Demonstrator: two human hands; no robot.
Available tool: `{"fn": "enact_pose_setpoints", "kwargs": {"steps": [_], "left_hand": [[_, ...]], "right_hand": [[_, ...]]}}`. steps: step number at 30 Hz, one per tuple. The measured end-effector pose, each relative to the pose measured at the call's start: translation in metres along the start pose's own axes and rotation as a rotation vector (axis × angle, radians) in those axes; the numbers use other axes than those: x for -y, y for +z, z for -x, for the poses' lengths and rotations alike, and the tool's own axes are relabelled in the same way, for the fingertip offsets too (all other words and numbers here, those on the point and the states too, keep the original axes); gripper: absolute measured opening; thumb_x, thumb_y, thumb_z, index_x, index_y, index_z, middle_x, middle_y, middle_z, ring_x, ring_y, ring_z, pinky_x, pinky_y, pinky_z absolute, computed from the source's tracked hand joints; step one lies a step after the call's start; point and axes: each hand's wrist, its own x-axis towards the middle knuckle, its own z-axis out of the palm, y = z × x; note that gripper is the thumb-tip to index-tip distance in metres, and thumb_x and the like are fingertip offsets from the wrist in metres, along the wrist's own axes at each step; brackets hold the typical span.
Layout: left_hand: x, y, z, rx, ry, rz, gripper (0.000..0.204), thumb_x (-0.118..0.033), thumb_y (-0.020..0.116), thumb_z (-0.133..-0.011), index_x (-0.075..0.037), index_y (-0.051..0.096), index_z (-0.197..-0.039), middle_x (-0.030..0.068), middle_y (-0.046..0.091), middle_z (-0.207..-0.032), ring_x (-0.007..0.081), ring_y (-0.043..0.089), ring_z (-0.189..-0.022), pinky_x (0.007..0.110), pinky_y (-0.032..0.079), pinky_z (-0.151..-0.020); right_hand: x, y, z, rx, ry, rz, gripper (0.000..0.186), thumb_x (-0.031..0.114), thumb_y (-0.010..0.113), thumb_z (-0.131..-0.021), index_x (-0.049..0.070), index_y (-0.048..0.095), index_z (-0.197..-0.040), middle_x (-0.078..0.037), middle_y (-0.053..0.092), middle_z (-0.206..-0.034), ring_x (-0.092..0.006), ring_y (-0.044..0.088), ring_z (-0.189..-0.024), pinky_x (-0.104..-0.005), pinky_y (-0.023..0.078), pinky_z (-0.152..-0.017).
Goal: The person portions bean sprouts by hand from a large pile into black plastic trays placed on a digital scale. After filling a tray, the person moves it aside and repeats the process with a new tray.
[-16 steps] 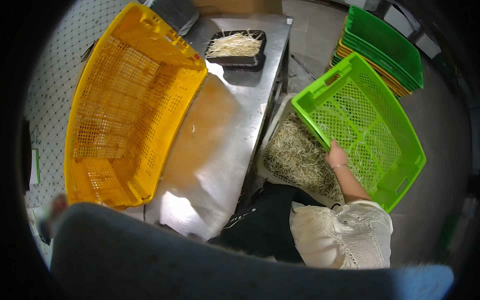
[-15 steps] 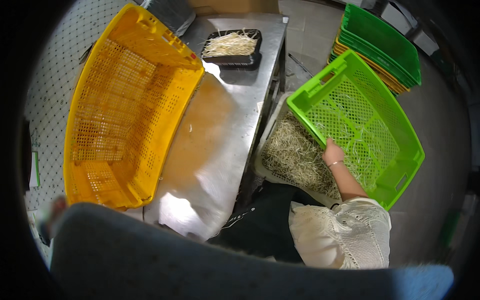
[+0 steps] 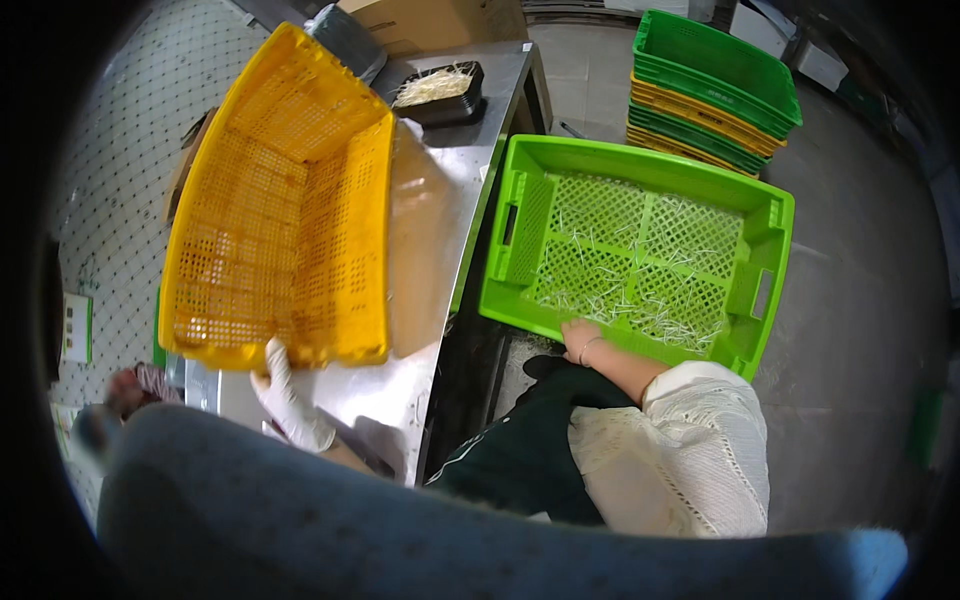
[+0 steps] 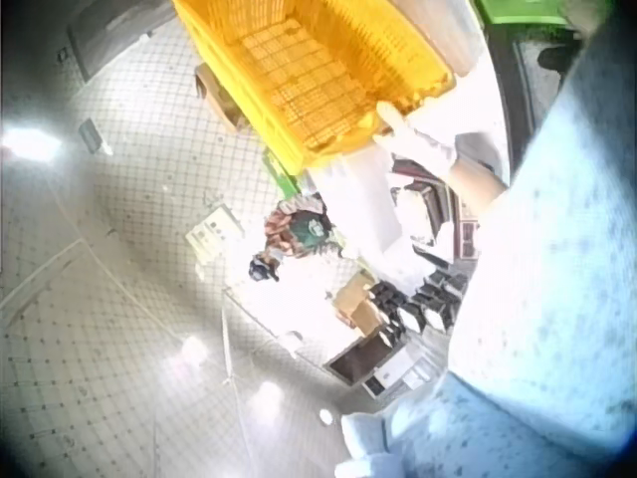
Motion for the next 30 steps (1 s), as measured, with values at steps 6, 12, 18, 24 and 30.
{"fn": "enact_pose_setpoints", "kwargs": {"steps": [6, 12, 18, 24, 30], "left_hand": [[-0.035, 0.062, 0.111, 0.208, 0.027, 0.021, 0.031, -0.015, 0.073, -0.077, -0.003, 0.053, -0.096, 0.0028, 0.057, -0.083, 0.0077, 0.05, -0.072, 0.02, 0.041, -0.065], [-0.055, 0.07, 0.285, 0.517, 0.024, -0.007, 0.021, -0.004, 0.056, -0.087, 0.002, 0.053, -0.107, 0.0048, 0.059, -0.095, 0.0103, 0.054, -0.085, 0.022, 0.043, -0.077], [0.06, -0.026, 0.378, 0.686, -0.698, -0.051, 0.027, -0.014, 0.053, -0.089, -0.002, 0.053, -0.113, 0.0151, 0.053, -0.116, 0.0223, 0.052, -0.104, 0.033, 0.049, -0.078], [0.133, -0.004, 0.496, 0.489, -1.176, 0.52, 0.055, -0.051, 0.048, -0.082, -0.011, 0.047, -0.12, 0.0068, 0.036, -0.137, 0.0345, 0.024, -0.129, 0.06, 0.042, -0.081], [0.071, 0.08, 0.617, 0.39, -0.769, 0.432, 0.054, -0.05, 0.048, -0.082, -0.011, 0.047, -0.12, 0.0073, 0.038, -0.136, 0.0338, 0.027, -0.127, 0.059, 0.043, -0.082]], "right_hand": [[0.077, -0.082, 0.097, -0.734, -0.452, -0.479, 0.081, 0.042, 0.073, -0.066, -0.002, 0.039, -0.125, -0.02, 0.043, -0.125, -0.0361, 0.041, -0.116, -0.0422, 0.033, -0.099], [0.1, -0.113, 0.177, -0.695, -0.534, -1.1, 0.074, 0.03, 0.078, -0.062, 0.004, 0.042, -0.121, -0.018, 0.055, -0.111, -0.0327, 0.055, -0.101, -0.0367, 0.045, -0.086], [0.032, -0.085, 0.244, -0.796, -0.51, -1.096, 0.048, 0.019, 0.076, -0.059, 0.004, 0.052, -0.097, -0.015, 0.061, -0.085, -0.0327, 0.061, -0.08, -0.0348, 0.049, -0.069], [-0.108, -0.03, 0.349, -0.754, -0.486, -1.155, 0.045, 0.02, 0.078, -0.059, 0.004, 0.054, -0.094, -0.01, 0.061, -0.08, -0.0224, 0.062, -0.072, -0.0293, 0.048, -0.064], [-0.256, 0.037, 0.483, -0.581, -0.609, -1.061, 0.052, 0.031, 0.079, -0.059, 0.005, 0.051, -0.094, -0.011, 0.06, -0.079, -0.0265, 0.061, -0.072, -0.0334, 0.048, -0.061]]}}
